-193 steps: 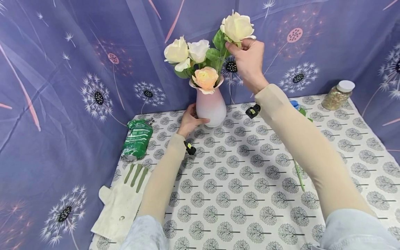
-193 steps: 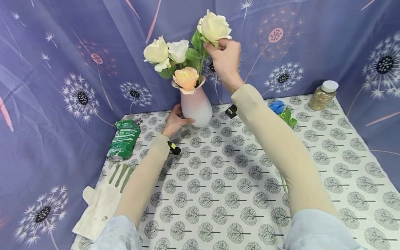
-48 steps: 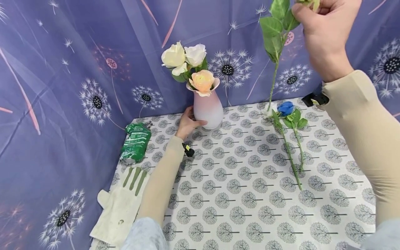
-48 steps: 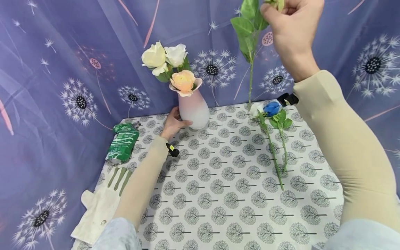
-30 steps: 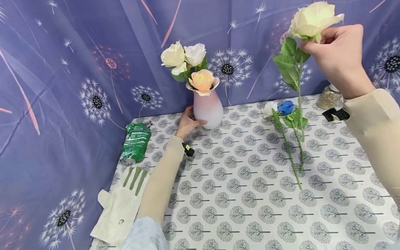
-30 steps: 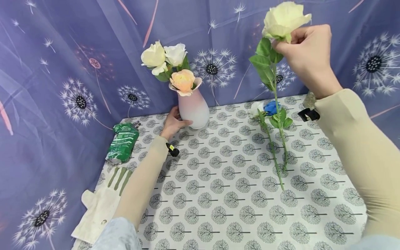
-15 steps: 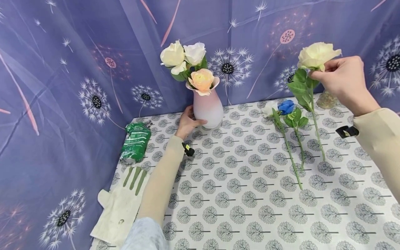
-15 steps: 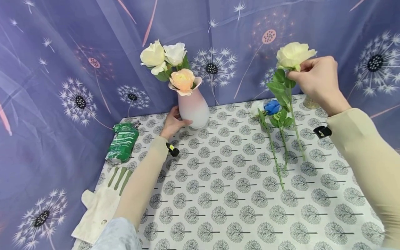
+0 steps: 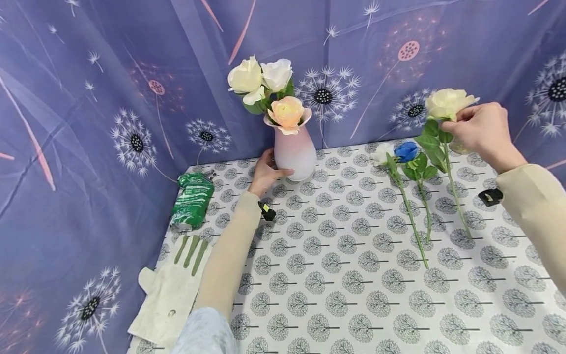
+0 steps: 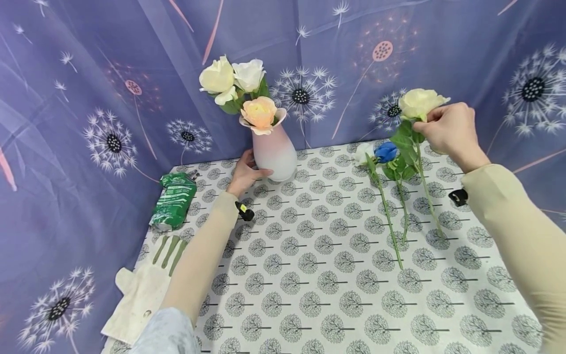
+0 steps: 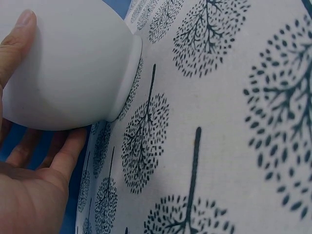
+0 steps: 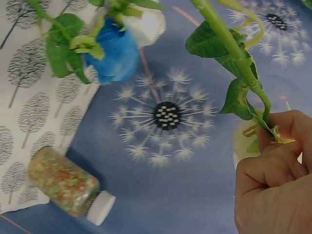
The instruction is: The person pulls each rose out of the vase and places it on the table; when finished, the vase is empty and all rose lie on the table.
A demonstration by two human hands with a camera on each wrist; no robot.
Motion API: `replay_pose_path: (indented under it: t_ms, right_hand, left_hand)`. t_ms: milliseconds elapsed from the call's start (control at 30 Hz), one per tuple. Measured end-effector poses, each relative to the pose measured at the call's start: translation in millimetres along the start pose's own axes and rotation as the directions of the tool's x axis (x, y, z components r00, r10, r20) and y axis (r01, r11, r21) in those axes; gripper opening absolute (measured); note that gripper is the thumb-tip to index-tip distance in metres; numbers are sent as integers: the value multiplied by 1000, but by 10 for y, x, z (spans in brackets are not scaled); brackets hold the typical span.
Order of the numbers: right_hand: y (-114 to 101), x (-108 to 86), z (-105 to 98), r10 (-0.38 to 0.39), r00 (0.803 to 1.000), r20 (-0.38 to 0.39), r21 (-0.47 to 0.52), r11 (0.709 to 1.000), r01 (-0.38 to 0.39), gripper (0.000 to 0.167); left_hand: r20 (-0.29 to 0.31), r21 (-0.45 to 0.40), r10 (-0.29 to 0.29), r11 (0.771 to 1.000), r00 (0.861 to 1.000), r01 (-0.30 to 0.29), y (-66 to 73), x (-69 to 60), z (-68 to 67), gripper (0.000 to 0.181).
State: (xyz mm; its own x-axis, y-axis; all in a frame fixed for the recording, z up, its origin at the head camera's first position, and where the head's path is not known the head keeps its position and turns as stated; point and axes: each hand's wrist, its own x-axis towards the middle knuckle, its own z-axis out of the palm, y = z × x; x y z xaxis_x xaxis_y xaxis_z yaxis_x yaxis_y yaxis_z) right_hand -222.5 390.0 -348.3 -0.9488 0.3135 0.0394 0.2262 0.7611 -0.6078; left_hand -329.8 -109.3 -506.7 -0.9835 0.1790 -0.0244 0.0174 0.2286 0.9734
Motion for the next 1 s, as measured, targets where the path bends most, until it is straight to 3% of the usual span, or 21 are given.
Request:
replay_pose_path:
  t_ms: [233, 733, 1000]
  right_hand:
    - [213, 106, 153, -25, 1000, -2, -77, 997, 25, 48]
    - [645, 289, 457, -36, 997, 71, -120, 992, 44, 50]
    - [823, 380, 599, -51, 996, 73, -137, 989, 61, 44]
  left_hand:
    - [0, 9, -4, 1000, 1000, 4, 14, -6, -6, 105]
    - [7, -6, -2, 1000, 1000, 2, 16, -4, -3, 104]
    - [3, -11, -7, 1000, 1000, 7, 11, -6, 6, 104]
